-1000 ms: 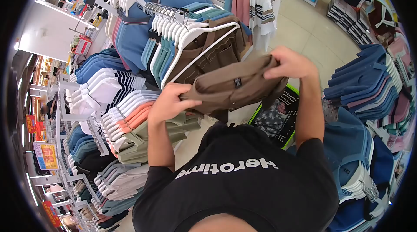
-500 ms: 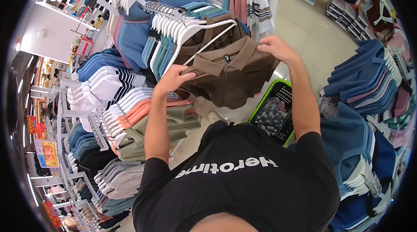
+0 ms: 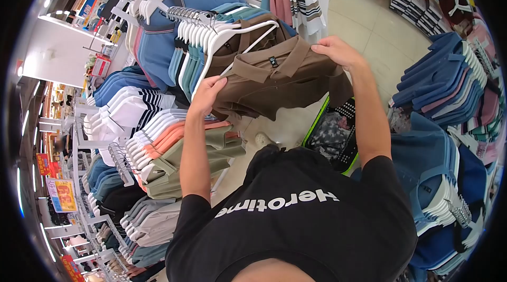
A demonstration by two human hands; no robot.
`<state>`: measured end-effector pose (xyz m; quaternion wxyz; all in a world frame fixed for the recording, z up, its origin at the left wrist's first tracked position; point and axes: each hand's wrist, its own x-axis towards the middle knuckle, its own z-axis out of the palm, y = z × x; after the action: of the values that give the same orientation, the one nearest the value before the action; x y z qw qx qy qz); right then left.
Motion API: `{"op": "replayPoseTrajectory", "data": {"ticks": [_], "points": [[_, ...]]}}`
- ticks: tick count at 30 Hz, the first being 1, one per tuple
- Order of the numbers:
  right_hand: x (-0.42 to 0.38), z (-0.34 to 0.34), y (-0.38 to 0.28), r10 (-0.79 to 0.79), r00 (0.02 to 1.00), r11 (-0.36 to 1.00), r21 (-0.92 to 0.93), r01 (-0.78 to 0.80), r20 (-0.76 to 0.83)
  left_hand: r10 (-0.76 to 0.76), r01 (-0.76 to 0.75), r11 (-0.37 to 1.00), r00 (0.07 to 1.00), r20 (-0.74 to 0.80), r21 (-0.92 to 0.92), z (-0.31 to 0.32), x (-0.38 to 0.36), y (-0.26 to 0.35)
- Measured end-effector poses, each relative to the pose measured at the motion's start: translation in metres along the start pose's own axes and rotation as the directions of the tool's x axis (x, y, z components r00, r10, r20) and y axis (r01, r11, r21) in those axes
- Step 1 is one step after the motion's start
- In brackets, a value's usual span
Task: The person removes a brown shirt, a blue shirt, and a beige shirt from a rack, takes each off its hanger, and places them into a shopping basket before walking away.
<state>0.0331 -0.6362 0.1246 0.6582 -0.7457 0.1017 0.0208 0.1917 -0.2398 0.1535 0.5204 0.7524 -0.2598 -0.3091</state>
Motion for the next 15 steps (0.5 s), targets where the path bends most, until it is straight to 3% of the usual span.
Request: {"op": "replayPoseTrajectory", "data": {"ticks": [2,3,5,6,7,8,9,11,12,13,15], "points": [[0.006,0.013,0.006,0.133,0.981,0.98,0.168,-0.109,-0.141,-0.094,0.062,0.934,0.993,-0.076,-0.351,0.021,-0.001,0.011],[0.005,0.025,-0.003,0.135,0.981,0.979,0.17,-0.11,-0.14,-0.096,0.064,0.935,0.993,-0.075,-0.35,0.027,0.001,0.011],[0.0,0.047,-0.016,0.179,0.951,0.952,0.289,-0.103,-0.252,-0.182,0.112,0.815,0.981,-0.069,-0.568,0.04,0.007,0.012],[0.008,0.055,-0.007,0.126,0.964,0.964,0.258,-0.064,-0.233,-0.123,0.03,0.796,0.986,-0.114,-0.605,0.054,0.009,0.015],[0.012,0.07,0.004,0.068,0.962,0.962,0.271,0.007,-0.265,-0.125,-0.019,0.842,0.965,-0.229,-0.539,0.069,0.014,0.008],[0.006,0.092,-0.005,0.036,0.968,0.957,0.288,0.038,-0.249,-0.106,-0.035,0.883,0.957,-0.271,-0.468,0.093,0.003,0.038],[0.0,0.115,-0.014,0.005,0.972,0.95,0.304,0.068,-0.233,-0.027,-0.023,0.968,0.98,-0.195,-0.25,0.101,0.01,0.02],[-0.007,0.143,-0.017,0.026,0.998,0.914,0.405,-0.002,-0.054,0.111,-0.093,0.988,0.983,-0.146,0.127,0.135,0.0,0.035],[-0.011,0.154,-0.022,-0.042,0.999,0.913,0.406,0.03,0.021,0.402,-0.372,0.909,0.902,-0.159,0.19,0.152,0.003,0.034],[-0.019,0.159,-0.028,-0.047,0.999,0.963,0.264,0.05,-0.019,0.286,-0.251,0.926,0.954,-0.092,0.281,0.156,-0.005,0.031],[-0.024,0.154,-0.016,-0.049,0.999,0.928,0.37,0.037,0.022,0.326,-0.32,0.911,0.945,0.02,0.26,0.151,-0.01,0.031]]}}
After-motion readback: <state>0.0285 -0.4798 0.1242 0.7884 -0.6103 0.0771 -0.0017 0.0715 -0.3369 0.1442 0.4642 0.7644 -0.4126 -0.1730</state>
